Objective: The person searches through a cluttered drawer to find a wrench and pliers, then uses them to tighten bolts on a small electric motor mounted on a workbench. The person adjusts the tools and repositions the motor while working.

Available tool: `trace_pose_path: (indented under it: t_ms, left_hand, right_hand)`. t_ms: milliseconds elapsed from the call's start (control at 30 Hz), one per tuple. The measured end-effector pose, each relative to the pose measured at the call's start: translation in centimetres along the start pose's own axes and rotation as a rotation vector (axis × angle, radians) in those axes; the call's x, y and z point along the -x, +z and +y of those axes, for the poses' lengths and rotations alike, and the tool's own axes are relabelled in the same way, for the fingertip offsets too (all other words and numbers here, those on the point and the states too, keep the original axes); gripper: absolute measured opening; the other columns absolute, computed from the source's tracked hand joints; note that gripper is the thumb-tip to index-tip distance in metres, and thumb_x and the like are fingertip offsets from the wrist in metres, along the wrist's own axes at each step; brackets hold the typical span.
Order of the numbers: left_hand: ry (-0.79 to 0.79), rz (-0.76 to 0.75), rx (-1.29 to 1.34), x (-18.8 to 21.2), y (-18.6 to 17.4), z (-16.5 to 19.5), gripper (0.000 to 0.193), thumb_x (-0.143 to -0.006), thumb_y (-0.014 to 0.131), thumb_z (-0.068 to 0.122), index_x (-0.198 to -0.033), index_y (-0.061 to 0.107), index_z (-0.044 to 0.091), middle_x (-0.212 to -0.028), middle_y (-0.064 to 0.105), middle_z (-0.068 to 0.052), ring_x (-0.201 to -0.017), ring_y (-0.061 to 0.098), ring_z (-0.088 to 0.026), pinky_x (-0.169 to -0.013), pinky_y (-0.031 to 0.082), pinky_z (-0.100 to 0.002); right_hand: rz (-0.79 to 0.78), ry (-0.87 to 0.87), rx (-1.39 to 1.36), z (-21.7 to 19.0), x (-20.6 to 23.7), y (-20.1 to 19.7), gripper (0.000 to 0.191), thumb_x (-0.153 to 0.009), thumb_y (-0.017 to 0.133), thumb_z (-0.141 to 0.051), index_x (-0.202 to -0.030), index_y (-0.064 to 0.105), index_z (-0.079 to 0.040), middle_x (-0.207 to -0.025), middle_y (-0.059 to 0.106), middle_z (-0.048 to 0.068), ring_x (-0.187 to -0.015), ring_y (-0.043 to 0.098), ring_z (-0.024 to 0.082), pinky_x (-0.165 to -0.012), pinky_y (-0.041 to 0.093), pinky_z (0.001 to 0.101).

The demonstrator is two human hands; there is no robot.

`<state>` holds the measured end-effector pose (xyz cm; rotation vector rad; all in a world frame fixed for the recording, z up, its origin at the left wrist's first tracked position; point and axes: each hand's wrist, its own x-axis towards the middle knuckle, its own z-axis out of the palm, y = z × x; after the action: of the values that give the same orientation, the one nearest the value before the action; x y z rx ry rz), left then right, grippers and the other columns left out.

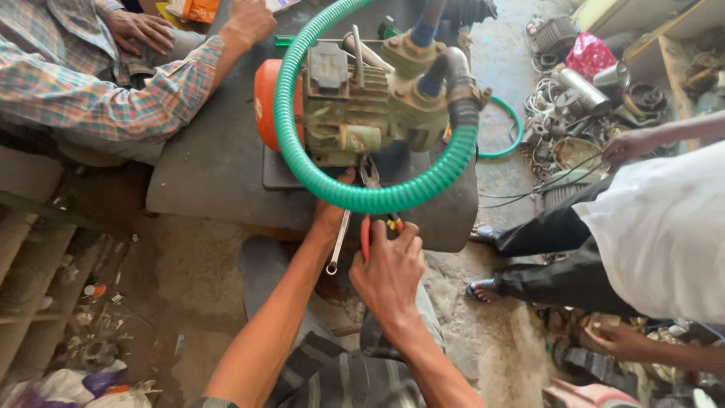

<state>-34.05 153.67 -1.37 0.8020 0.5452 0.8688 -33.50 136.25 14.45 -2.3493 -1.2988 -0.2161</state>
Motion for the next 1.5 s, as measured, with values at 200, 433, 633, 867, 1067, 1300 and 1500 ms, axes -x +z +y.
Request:
trace_pose_path:
  t_ms: [200,433,633,867,1067,1300,1500]
  left_hand:
    - [-0.079,-0.118,0.019,0.3,-1.3,0.2,0.026,-0.104,0.07,0.037,-0.11,0.067,0.012,-0.092,0.064,0.002,-0.086,0.061,-0.01,-0.08,0.052,-0.033]
    - [-0.101,-0.212,0.057,1.1,-0.3,2.1,0.04,-0.098,0.063,0.043,-0.121,0.064,0.011,-0.11,0.071,-0.004,-0.107,0.069,-0.019,-0.102,0.057,-0.045]
    - [-0.079,-0.243,0.041,1.9,0.5,3.2,0.043,-0.099,0.063,0.044,-0.12,0.063,0.007,-0.112,0.071,-0.006,-0.108,0.069,-0.02,-0.103,0.056,-0.046]
    - [-0.137,-0.136,-0.035,0.8,-0.6,2.5,0.033,-0.096,0.065,0.048,-0.098,0.062,0.016,-0.09,0.063,0.002,-0.086,0.062,-0.012,-0.082,0.053,-0.036]
    - [-0.171,-0.138,-0.143,0.8,-1.2,2.5,0.043,-0.104,0.062,0.053,-0.085,0.059,0.014,-0.081,0.054,0.003,-0.076,0.05,-0.012,-0.07,0.042,-0.032]
    - [-0.133,-0.167,-0.24,1.2,-1.2,4.4,0.045,-0.096,0.059,0.053,-0.106,0.07,0.011,-0.091,0.059,0.006,-0.087,0.052,-0.008,-0.08,0.045,-0.031]
    - [-0.156,-0.16,-0.512,0.9,-2.9,2.4,0.057,-0.101,0.044,0.055,-0.101,0.071,0.005,-0.086,0.07,-0.004,-0.082,0.06,-0.012,-0.072,0.05,-0.035]
  right_hand:
    - [-0.012,-0.152,0.009,5.5,-1.2,-1.3,0.029,-0.085,0.07,-0.015,-0.113,0.065,-0.018,-0.118,0.053,0.022,-0.102,0.053,0.042,-0.078,0.042,0.0567]
    - [-0.104,-0.339,0.153,11.0,-5.3,-3.1,0.056,-0.072,0.066,-0.002,-0.125,0.067,-0.019,-0.134,0.055,0.013,-0.123,0.048,0.04,-0.089,0.038,0.0634]
    - [-0.073,-0.391,0.078,11.6,-5.6,-3.2,0.056,-0.077,0.065,0.0,-0.131,0.066,-0.016,-0.138,0.054,0.013,-0.126,0.05,0.036,-0.096,0.04,0.0577]
    - [-0.014,-0.453,0.123,10.2,-7.0,-3.7,0.054,-0.083,0.068,-0.006,-0.135,0.065,-0.02,-0.131,0.054,0.015,-0.122,0.05,0.038,-0.093,0.042,0.0571]
    - [-0.06,-0.543,0.177,10.1,-9.2,-2.5,0.057,-0.079,0.067,-0.009,-0.135,0.062,-0.017,-0.141,0.05,0.021,-0.127,0.048,0.043,-0.095,0.039,0.0609]
    - [-0.115,-0.691,0.119,9.5,-11.9,-2.8,0.05,-0.079,0.071,-0.013,-0.127,0.061,-0.008,-0.133,0.048,0.026,-0.116,0.052,0.046,-0.095,0.043,0.0588]
    - [-0.26,-0.579,0.117,9.4,-11.5,-2.9,0.063,-0.067,0.074,-0.012,-0.128,0.06,-0.004,-0.124,0.053,0.027,-0.105,0.058,0.045,-0.089,0.048,0.0543]
